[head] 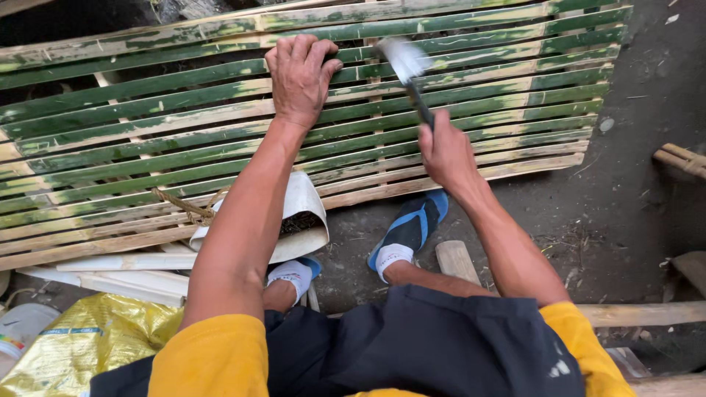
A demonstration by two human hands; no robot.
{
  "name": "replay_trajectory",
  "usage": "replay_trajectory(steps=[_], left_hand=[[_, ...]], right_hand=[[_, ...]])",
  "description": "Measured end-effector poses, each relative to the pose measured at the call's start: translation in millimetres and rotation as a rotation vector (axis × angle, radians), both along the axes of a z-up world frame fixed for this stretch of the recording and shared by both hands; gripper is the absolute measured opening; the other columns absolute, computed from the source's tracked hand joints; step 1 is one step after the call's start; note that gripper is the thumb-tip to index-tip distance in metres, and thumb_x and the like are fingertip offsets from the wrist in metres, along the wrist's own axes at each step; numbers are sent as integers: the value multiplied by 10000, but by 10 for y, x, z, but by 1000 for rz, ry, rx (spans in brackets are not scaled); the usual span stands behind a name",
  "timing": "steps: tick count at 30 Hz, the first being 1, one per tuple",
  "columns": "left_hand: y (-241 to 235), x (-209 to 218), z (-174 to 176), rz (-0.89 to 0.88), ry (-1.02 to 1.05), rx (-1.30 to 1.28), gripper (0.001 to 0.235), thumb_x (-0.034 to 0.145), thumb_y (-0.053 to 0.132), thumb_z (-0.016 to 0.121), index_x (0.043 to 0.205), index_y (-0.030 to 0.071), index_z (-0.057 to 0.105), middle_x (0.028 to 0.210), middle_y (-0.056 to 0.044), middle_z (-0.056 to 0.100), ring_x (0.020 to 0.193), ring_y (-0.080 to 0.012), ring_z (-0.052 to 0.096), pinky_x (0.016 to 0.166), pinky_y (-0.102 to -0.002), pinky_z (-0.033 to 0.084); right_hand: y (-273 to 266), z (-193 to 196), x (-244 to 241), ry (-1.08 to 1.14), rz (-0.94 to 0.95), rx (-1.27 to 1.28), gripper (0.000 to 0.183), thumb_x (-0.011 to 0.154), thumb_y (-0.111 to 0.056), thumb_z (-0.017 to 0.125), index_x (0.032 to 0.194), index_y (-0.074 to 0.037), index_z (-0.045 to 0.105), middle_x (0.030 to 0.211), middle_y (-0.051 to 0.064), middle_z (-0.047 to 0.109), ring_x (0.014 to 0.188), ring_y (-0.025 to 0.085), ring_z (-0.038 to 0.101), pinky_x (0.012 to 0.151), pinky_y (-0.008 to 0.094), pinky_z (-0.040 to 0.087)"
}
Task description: The person hammers nails into a bamboo mat using a hammer. They repeatedly pick up nails from a container and drive them into the bamboo slats to secure them to the frame.
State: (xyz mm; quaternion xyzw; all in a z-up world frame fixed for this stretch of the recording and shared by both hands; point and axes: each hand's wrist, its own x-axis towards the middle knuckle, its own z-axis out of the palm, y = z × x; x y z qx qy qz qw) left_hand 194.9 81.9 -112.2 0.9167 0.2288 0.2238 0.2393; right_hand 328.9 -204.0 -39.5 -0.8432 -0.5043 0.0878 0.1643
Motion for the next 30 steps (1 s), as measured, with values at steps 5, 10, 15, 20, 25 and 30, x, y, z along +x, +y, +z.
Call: replay_trajectory(steps=[5,10,15,20,25,30], left_hand=[[4,-14,43,-3,-22,2,240,944,265,797,1144,197,682,1127,-9,595,1096,-258,527,938,-435,390],[24,-27,70,-18,-16,-71,223,944,254,802,1129,193,693,1104,-7,606,1091,-255,537,940,-438,400],[183,-27,425,-143,61,-130,262,910,205,786,1151,141,705,1118,-68,627,1087,-317,562,878,-468,446],[63,-556,1163,-489,258,-390,157,923,169,715,1062,111,670,1030,-110,657,957,-350,671,787,-474,559],[-718,-1553,1470,-788,666,-261,169,898,199,609,979,65,673,961,-105,680,824,-315,710,626,-447,574],[-1105,-1959,637,-732,762,-134,192,959,121,535,1051,45,685,933,-126,713,812,-281,740,626,-411,588]], right_hand=[[101,484,-43,548,-289,342,242,1068,-149,549,1236,24,525,787,227,630,651,388,624,607,490,484],[-29,5,-180,396,-92,370,256,1039,-163,563,1234,-6,508,822,283,647,743,490,629,635,574,473],[58,-440,-143,351,-427,-21,229,1056,-178,559,1217,-27,500,825,303,661,810,543,644,653,620,465],[80,-484,-109,278,-386,37,223,1063,-177,558,1215,-24,501,838,298,669,798,537,648,644,600,472],[117,-479,-177,192,-359,61,194,1074,-178,569,1194,-35,514,835,282,668,790,527,645,644,594,467],[124,-482,-200,186,-342,48,169,1086,-172,549,1171,-35,500,785,263,639,752,510,638,639,574,461]])
